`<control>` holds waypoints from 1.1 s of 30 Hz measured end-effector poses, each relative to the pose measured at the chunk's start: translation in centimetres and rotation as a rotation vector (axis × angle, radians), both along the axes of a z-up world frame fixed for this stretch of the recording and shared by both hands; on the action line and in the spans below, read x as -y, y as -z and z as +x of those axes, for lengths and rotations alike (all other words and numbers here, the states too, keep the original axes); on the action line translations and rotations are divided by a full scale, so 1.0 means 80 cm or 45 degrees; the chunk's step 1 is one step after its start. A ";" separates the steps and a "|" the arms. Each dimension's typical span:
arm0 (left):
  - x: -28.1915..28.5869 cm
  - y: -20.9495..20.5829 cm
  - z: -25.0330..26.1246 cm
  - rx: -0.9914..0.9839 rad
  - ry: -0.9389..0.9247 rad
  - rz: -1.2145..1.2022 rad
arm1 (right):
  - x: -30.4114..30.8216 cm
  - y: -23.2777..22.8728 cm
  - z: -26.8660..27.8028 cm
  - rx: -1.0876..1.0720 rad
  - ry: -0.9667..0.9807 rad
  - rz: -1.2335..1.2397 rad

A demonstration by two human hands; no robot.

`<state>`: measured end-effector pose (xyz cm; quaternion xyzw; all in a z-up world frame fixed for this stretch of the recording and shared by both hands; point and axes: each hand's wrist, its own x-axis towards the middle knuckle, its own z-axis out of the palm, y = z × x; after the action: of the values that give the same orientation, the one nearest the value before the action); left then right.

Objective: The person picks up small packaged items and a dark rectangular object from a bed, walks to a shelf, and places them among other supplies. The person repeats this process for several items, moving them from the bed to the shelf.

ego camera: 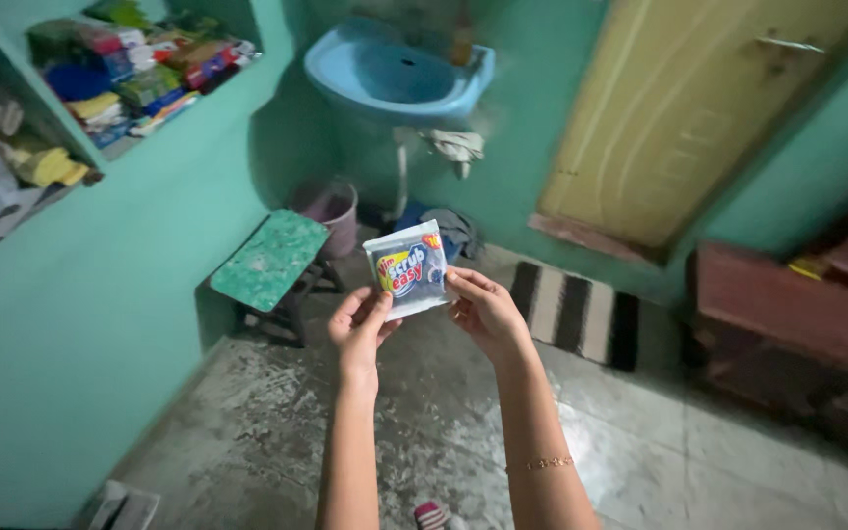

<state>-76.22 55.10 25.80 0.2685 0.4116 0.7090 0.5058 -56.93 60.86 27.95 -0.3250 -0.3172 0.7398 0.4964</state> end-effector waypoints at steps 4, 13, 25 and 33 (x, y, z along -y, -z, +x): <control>-0.028 -0.004 -0.009 0.029 -0.111 0.001 | -0.050 0.004 -0.017 0.005 -0.100 0.015; -0.053 -0.007 -0.034 0.001 -0.300 -0.078 | -0.129 0.043 -0.062 0.042 -0.272 -0.022; -0.087 0.010 -0.095 0.016 -0.383 -0.121 | -0.166 0.055 -0.133 0.179 -0.293 -0.092; -0.187 0.016 -0.163 0.042 -0.396 -0.019 | -0.227 0.025 -0.197 0.241 -0.263 -0.046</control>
<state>-89.25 70.04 24.52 0.1860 0.4451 0.7800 0.3986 -72.72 79.03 25.93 -0.3678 -0.3809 0.7587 0.3794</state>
